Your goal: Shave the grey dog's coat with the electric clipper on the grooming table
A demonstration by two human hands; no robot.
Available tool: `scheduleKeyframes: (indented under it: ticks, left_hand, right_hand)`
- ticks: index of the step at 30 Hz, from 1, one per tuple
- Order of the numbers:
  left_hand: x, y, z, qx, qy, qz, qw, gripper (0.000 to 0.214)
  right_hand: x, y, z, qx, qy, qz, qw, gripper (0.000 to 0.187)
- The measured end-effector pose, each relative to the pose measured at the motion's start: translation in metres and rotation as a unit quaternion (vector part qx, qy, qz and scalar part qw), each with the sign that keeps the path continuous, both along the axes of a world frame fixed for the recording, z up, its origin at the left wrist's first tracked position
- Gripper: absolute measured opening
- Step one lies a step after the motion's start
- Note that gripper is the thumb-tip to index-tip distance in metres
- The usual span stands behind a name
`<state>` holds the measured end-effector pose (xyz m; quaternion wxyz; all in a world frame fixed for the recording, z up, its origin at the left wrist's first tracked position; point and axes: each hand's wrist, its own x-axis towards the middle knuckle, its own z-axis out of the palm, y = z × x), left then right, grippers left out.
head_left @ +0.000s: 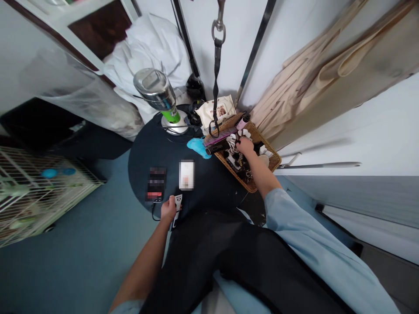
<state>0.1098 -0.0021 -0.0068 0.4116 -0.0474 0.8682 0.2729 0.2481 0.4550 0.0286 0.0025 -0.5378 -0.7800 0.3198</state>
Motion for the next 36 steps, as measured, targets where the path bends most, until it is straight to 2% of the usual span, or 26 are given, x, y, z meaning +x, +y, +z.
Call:
scheduleKeyframes:
  ticks: [5,11,15,18,24,28,31,36]
  left_hand:
    - [0.001,0.004,0.007,-0.006,0.005,0.001,1.000,0.054]
    - [-0.001,0.008,0.014,-0.021,0.005,-0.012,1.000,0.054]
    - [-0.001,0.007,0.013,-0.028,0.008,-0.022,0.999,0.055]
    - [-0.001,0.007,0.012,-0.026,0.009,-0.020,0.999,0.055]
    - [-0.001,0.007,0.012,-0.020,0.005,-0.009,1.000,0.054]
    - [0.000,0.008,0.015,-0.020,0.003,-0.008,1.000,0.054]
    - [0.000,0.009,0.017,-0.016,0.001,-0.005,1.000,0.055]
    - [-0.001,0.008,0.014,-0.017,0.005,-0.014,1.000,0.055]
  right_hand:
    - [0.011,0.007,-0.003,-0.039,0.102,-0.056,0.992,0.025]
    - [0.018,0.004,-0.006,-0.116,0.223,-0.133,0.959,0.025]
    - [0.016,-0.001,-0.003,-0.142,0.270,-0.151,0.940,0.021]
    - [0.014,-0.003,-0.002,-0.141,0.278,-0.143,0.939,0.022]
    - [0.022,-0.011,-0.004,-0.092,0.202,-0.079,0.972,0.017]
    - [0.029,-0.026,-0.007,-0.063,0.124,0.013,0.990,0.021]
    - [0.030,-0.031,-0.007,-0.025,0.065,0.049,0.996,0.031]
    - [0.018,-0.005,-0.004,0.038,-0.042,0.079,0.995,0.041]
